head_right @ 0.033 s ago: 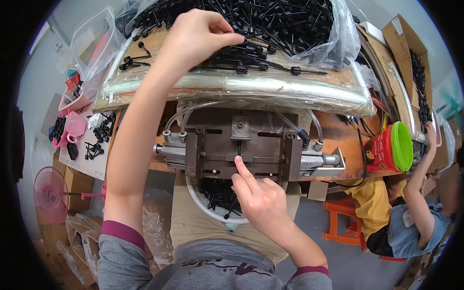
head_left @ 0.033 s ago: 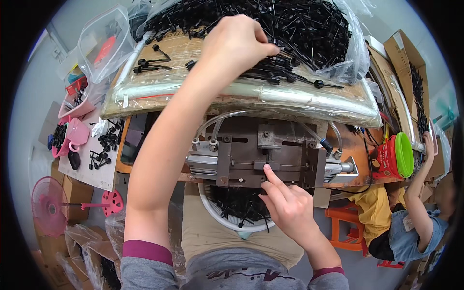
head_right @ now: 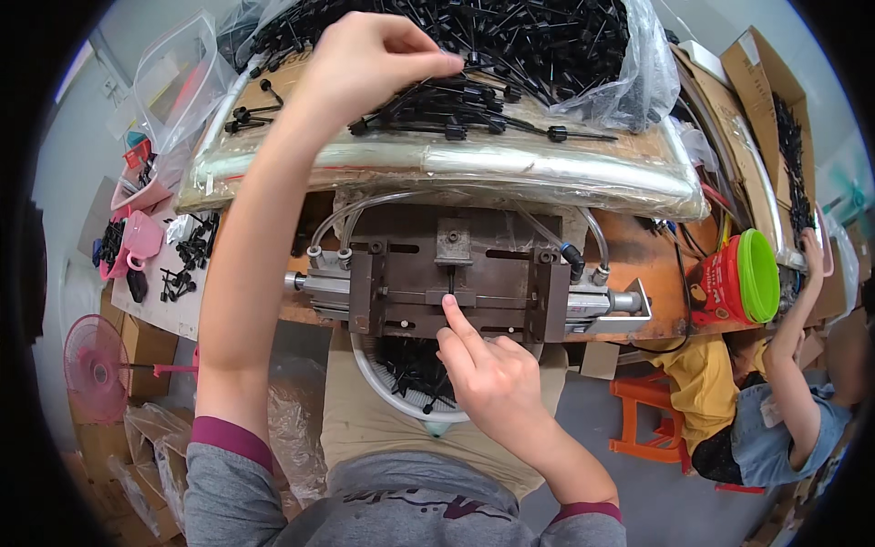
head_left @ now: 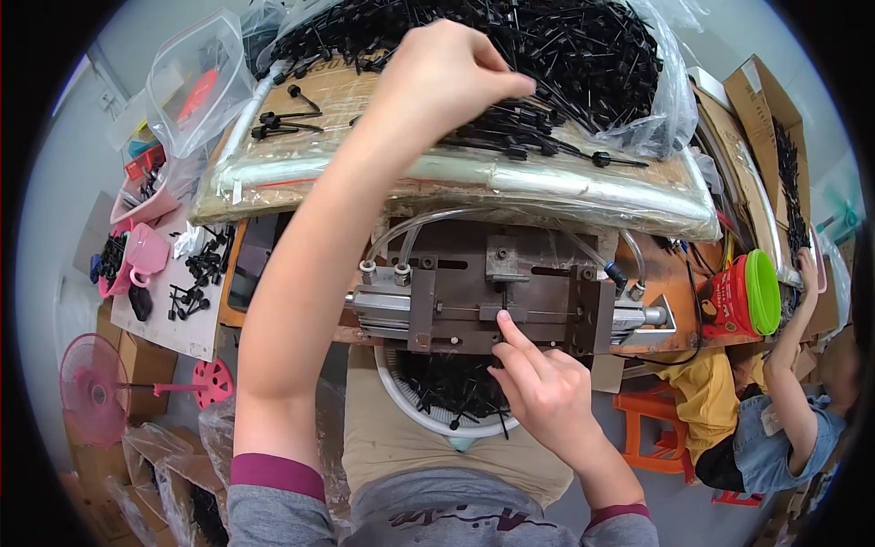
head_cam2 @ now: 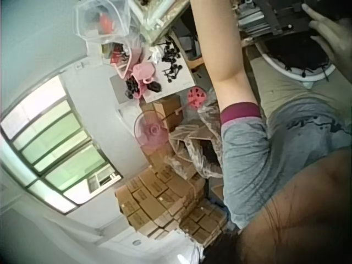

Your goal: Operating a manual press machine to assemble small black plastic components by placing them into a jig and pressing.

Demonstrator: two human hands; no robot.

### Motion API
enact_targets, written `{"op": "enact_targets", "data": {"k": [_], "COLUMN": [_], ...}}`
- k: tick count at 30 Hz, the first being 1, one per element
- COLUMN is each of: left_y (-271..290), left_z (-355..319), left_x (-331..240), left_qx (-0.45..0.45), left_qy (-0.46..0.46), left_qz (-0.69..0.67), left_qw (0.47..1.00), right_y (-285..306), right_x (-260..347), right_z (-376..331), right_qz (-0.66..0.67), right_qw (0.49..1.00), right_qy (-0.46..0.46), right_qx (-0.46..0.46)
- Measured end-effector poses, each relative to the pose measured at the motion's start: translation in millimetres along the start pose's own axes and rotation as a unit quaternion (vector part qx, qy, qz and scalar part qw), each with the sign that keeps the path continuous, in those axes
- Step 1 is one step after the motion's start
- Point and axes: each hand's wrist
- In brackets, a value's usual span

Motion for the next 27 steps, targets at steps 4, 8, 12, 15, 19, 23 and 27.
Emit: {"op": "enact_targets", "data": {"k": [4,8,12,15,19,23,27], "left_y": [32.1,34.4,43.2,17.3,-7.0,-49.1,-77.8], "left_z": [0.8,-24.6,-86.6,-127.9,-172.7,-199.9,-211.6], "left_x": [-14.3,9.1,-17.4,-21.9,-36.8,-43.3,-42.3], "left_qx": [0.066,-0.009,0.003,-0.056,-0.008,0.047,0.056], "left_qy": [0.150,-0.029,-0.010,-0.101,-0.122,-0.110,-0.110], "left_qz": [-0.328,-0.344,-0.361,-0.290,-0.136,-0.133,-0.078], "left_qw": [0.930,0.939,0.932,0.950,0.983,0.984,0.989], "right_y": [0.4,12.8,38.2,64.1,88.8,90.3,77.1], "right_x": [0.4,4.2,-8.4,-19.9,-49.7,-66.7,-69.2], "right_z": [-0.2,5.6,21.4,62.5,149.2,218.9,256.0], "right_qz": [-0.008,0.000,0.082,0.157,0.112,-0.027,-0.074], "right_qw": [1.000,0.999,0.996,0.985,0.981,0.999,0.989], "right_qy": [-0.011,-0.004,0.018,-0.026,0.028,0.022,-0.037], "right_qx": [0.010,0.041,0.026,-0.067,-0.155,-0.027,0.121]}}
Point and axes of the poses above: each hand's wrist, its own z-axis towards the middle knuckle, its own y-axis out of the back of the hand, x = y × z, and after that the axes turned 13 degrees about x, right-handed
